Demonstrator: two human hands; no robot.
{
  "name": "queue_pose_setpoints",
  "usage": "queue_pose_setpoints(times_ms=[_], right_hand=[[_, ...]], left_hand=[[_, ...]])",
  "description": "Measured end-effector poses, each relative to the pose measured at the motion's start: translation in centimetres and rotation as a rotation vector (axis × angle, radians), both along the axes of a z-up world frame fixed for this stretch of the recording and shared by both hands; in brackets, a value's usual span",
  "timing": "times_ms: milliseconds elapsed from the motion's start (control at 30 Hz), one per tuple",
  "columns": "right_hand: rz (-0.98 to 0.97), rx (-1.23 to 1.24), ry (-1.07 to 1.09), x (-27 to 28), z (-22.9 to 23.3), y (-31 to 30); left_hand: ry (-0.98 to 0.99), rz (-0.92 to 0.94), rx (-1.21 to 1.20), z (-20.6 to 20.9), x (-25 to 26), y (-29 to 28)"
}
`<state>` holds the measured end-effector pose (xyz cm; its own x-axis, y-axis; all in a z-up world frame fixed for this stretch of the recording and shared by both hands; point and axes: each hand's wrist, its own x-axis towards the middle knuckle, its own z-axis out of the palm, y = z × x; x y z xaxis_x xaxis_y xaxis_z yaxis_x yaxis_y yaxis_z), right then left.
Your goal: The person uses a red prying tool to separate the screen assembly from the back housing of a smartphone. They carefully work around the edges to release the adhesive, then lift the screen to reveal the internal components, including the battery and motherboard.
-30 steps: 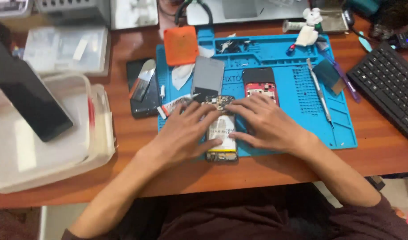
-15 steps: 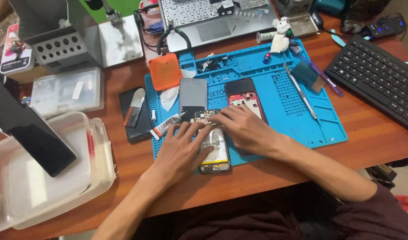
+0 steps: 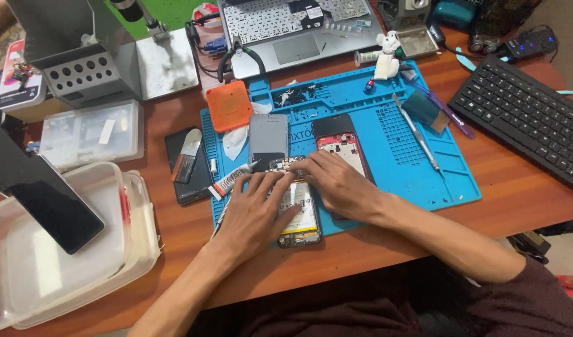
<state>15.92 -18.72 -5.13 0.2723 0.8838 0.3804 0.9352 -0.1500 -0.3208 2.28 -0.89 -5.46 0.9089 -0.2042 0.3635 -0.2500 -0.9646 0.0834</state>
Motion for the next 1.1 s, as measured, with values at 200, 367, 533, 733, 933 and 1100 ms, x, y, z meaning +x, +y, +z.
queue_pose_setpoints(times_ms=[200, 367, 533, 733, 933, 1100], right_hand=[[0.015, 0.002, 0.035, 0.1, 0.6, -0.1], [0.018, -0.022, 0.009, -0.1, 0.3, -0.2], [0.009, -0.035, 0.045, -0.5, 1.1, 0.0], [-0.018, -0.043, 0.085, -0.3, 0.9, 0.2], [-0.004, -0.007, 0.118, -0.3, 1.1, 0.2], [-0.028, 0.006, 0.134, -0.4, 1.2, 0.2]], left_hand=[[-0.005, -0.002, -0.036, 0.1, 0.0, 0.1], [0.045, -0.004, -0.060, 0.4, 0.2, 0.1], [0.078, 0.021, -0.079, 0.9, 0.1, 0.0], [0.175, 0.019, -0.177, 2.4, 0.0, 0.0], [0.206, 0.036, -0.221, 2.2, -0.1, 0.1], [0.222, 0.036, -0.231, 2.6, -0.2, 0.1]])
